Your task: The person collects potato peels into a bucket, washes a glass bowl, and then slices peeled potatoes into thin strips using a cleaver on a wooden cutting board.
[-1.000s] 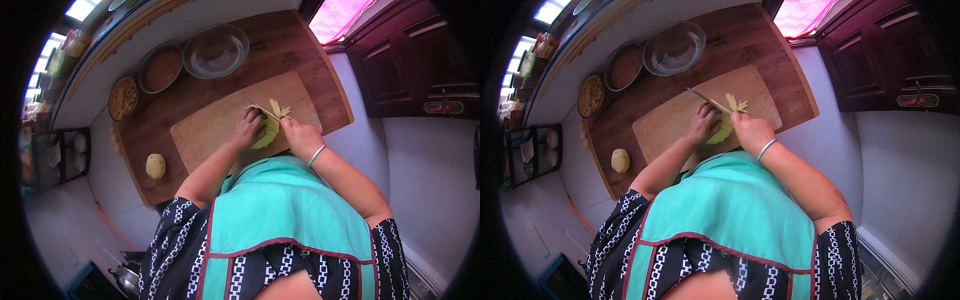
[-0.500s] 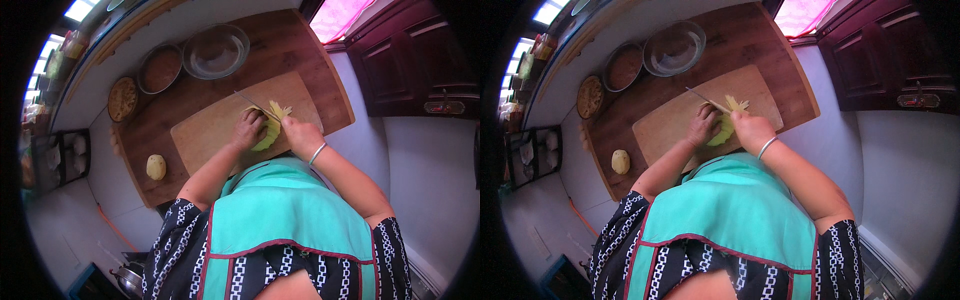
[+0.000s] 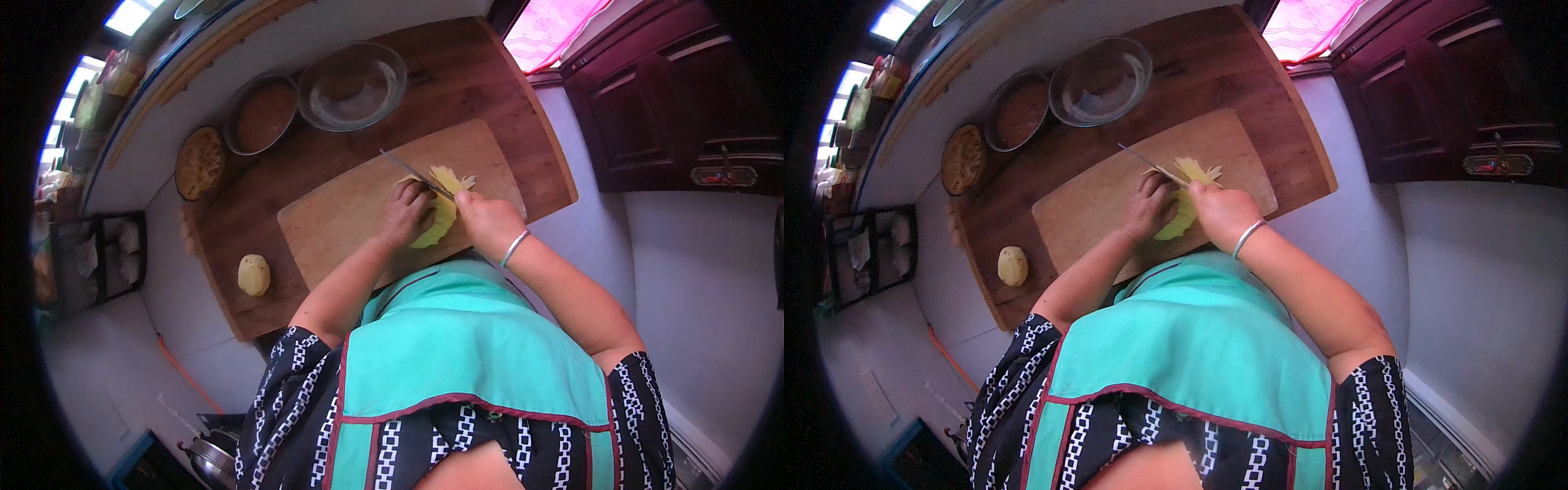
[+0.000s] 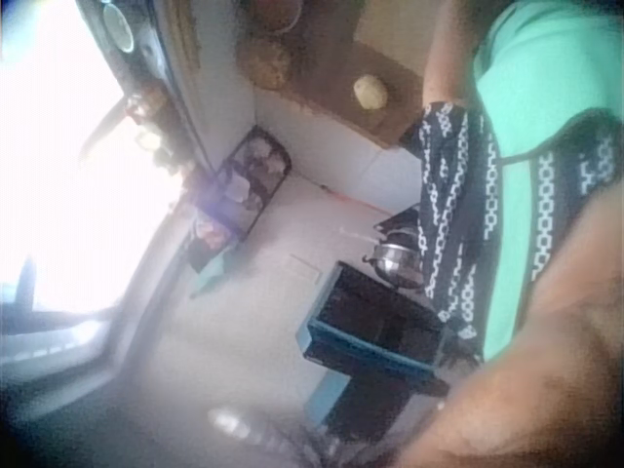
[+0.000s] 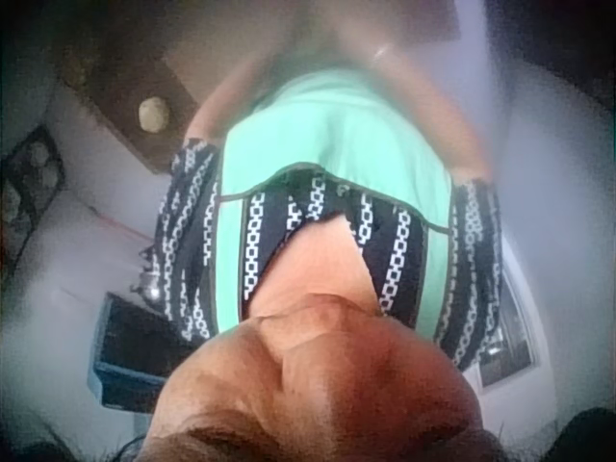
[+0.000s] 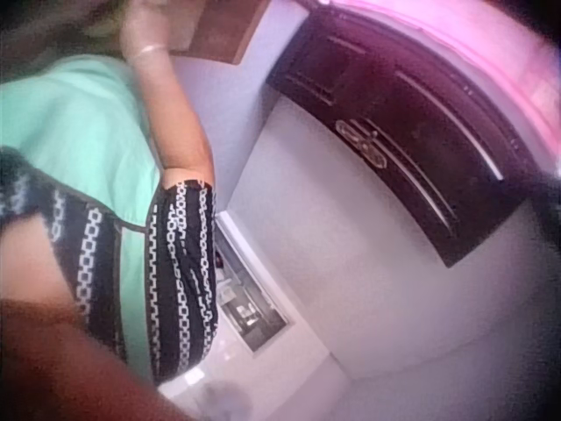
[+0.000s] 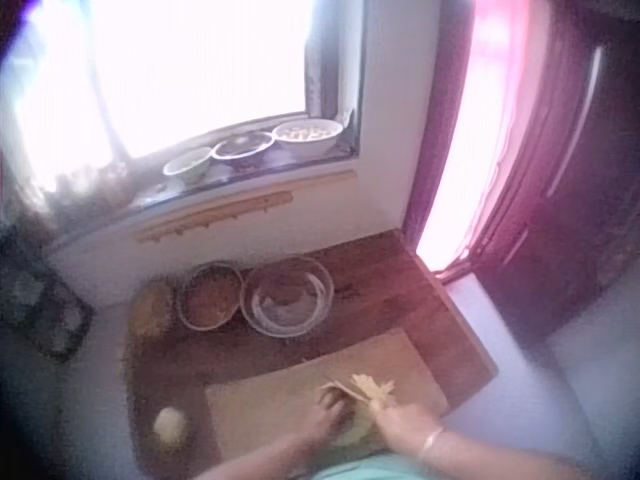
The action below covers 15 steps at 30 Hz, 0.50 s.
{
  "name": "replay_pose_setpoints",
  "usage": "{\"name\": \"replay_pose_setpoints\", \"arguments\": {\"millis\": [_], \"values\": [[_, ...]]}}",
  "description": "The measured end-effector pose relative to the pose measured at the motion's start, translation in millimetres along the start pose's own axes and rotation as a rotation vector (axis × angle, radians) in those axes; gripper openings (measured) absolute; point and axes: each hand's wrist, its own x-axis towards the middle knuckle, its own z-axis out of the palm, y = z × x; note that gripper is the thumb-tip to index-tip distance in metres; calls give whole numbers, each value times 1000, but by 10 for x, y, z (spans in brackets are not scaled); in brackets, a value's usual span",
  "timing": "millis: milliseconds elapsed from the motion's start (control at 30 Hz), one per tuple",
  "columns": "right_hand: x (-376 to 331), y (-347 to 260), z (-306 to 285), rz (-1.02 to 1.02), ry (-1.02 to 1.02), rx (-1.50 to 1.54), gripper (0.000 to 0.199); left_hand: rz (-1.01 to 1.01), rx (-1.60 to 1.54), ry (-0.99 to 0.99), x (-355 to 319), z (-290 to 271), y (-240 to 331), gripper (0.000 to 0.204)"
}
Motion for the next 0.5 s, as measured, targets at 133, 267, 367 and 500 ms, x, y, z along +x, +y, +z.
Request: {"name": "replay_pose_setpoints", "arguments": {"millis": [133,267,367,500], "values": [[73,188,298,72,-39,-3,13,9,7,-9,40,1,0,37],[32,144,188,27,14,20,14,-2,-2,-2,-5,-9,9,36],[18,-24,9,14,-13,-12,14,-5,9,-7,-8,-42,12,35],[81,121,315,64,-29,-63,13,18,-20,2,48,-44,29,34]]}}
